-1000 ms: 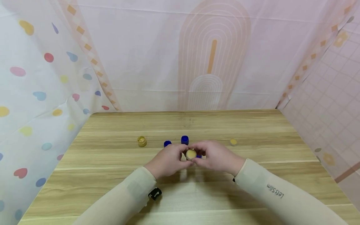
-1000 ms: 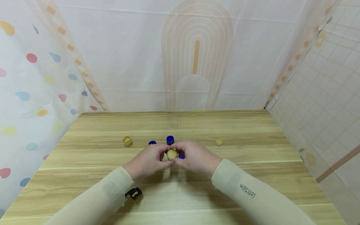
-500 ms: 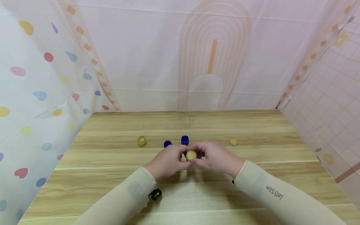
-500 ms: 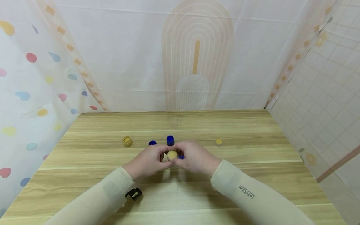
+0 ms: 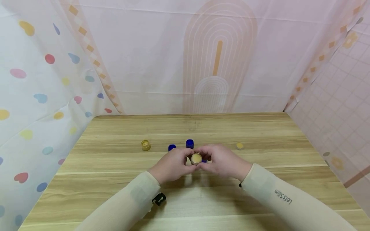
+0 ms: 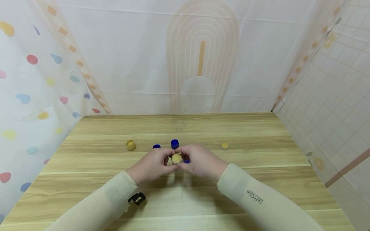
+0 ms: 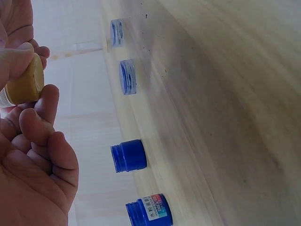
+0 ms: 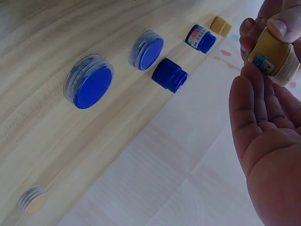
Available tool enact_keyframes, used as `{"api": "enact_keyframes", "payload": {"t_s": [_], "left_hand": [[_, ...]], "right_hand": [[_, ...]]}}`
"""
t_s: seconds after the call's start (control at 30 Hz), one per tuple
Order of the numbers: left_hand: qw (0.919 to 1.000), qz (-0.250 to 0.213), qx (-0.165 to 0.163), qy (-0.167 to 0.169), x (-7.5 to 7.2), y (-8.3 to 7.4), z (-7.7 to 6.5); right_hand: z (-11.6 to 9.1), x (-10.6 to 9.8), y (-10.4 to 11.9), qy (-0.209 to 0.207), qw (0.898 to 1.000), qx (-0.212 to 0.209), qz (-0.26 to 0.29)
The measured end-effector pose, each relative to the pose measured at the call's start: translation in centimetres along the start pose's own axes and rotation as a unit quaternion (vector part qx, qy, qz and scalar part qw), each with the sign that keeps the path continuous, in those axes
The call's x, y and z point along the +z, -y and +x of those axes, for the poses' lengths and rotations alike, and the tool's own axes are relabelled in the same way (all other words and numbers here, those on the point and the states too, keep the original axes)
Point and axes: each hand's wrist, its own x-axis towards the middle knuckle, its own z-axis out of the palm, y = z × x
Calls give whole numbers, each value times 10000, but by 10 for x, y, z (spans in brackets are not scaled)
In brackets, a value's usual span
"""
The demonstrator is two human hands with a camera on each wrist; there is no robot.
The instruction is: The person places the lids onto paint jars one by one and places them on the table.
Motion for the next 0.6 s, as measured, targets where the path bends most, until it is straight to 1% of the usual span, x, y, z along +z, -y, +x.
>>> {"api": "enact_keyframes", "payload": {"t_s": [0.13, 0.33, 0.47, 0.6], "left_hand": [[10000, 31, 16, -11, -1, 0, 0], [10000, 28, -15, 21, -1, 1, 1], [10000, 24, -29, 39, 0, 2, 1], [10000, -5, -30, 95, 1, 2, 1]], "right_hand": [[0, -2, 0, -23, 9998, -140, -124], [0, -1, 0, -63, 9996, -166, -216], [0, 1, 0, -102, 9998, -49, -143], [1, 5, 0, -157, 9997, 197, -26]]}}
